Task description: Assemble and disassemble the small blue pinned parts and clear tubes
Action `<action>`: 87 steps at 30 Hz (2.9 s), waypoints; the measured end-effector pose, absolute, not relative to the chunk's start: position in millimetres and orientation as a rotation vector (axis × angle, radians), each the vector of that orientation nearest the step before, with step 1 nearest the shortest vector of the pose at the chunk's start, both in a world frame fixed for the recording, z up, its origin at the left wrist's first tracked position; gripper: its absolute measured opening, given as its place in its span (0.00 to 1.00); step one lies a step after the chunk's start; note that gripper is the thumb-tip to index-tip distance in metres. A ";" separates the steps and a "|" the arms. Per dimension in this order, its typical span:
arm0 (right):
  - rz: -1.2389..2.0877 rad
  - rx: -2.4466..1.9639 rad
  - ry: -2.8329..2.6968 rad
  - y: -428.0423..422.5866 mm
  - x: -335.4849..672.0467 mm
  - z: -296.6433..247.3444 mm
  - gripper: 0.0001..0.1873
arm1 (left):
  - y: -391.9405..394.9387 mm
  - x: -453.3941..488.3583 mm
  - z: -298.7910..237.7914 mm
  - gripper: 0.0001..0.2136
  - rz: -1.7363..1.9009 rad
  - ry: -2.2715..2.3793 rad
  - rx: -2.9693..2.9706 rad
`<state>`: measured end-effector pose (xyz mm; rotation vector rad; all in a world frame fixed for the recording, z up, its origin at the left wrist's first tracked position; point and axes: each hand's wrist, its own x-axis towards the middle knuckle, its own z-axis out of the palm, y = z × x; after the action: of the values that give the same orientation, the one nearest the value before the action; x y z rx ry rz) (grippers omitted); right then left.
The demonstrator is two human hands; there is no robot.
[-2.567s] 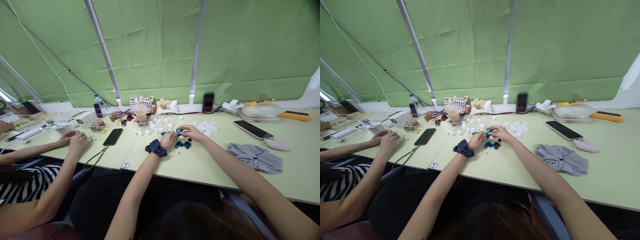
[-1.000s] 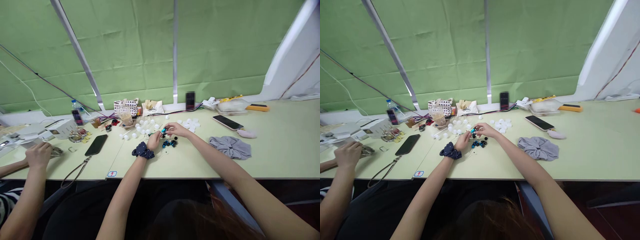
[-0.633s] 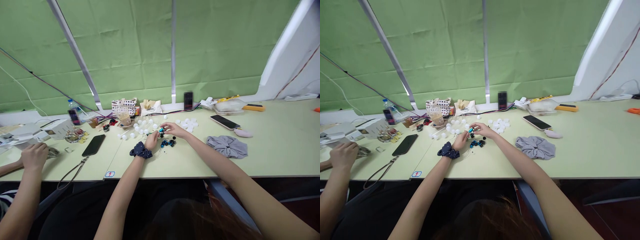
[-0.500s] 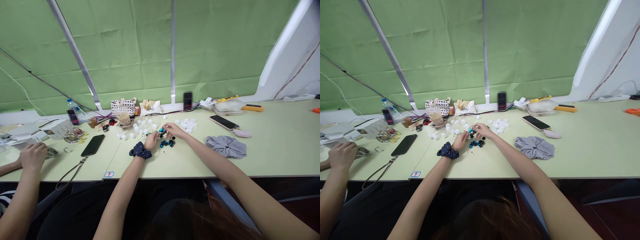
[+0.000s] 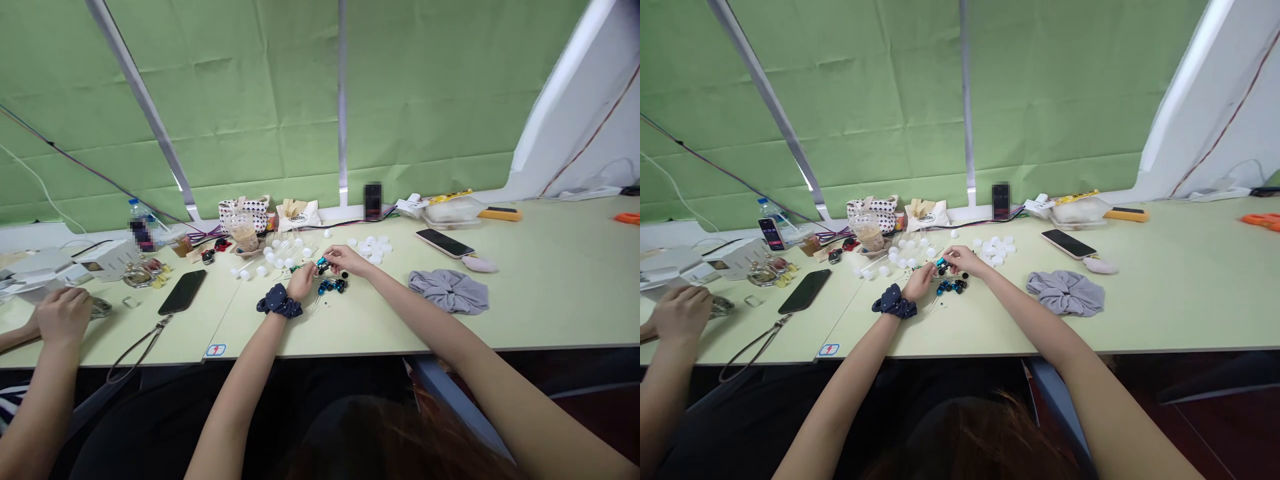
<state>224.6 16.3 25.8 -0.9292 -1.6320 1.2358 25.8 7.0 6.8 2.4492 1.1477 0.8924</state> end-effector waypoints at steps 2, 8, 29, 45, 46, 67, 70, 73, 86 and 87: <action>1.220 -0.843 -1.693 14.1 226.8 27.6 0.16 | 7.5 25.5 6.4 0.14 0.895 1.149 2.447; 1.266 -0.944 -1.610 10.6 225.5 30.4 0.21 | 7.8 25.1 5.8 0.14 0.899 1.155 2.448; 1.230 -0.858 -1.730 16.0 227.4 22.1 0.16 | 9.2 24.2 2.5 0.14 0.881 1.172 2.480; 1.204 -0.947 -1.709 12.8 223.8 24.0 0.18 | 7.2 23.2 6.9 0.15 0.857 1.205 2.455; 1.214 -1.000 -1.685 13.5 223.3 22.9 0.18 | 7.5 23.1 6.6 0.15 0.856 1.210 2.455; 1.392 -0.960 -1.576 13.5 225.9 24.7 0.20 | 7.6 23.8 6.1 0.14 0.868 1.210 2.460; 1.292 -1.000 -1.575 16.0 221.3 21.6 0.17 | 8.3 24.1 5.1 0.14 0.865 1.201 2.465; 1.210 -0.848 -1.666 16.2 221.6 21.5 0.17 | 8.5 23.8 4.9 0.14 0.866 1.193 2.472; 1.258 -0.837 -1.613 17.1 219.7 21.3 0.13 | 8.8 23.2 4.4 0.14 0.881 1.190 2.470; 1.254 -0.816 -1.639 15.7 221.1 22.6 0.14 | 8.8 23.0 4.5 0.14 0.881 1.193 2.469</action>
<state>221.1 15.7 22.6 -0.8163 -1.6388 1.2542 23.0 8.8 4.5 2.4687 1.1927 0.8809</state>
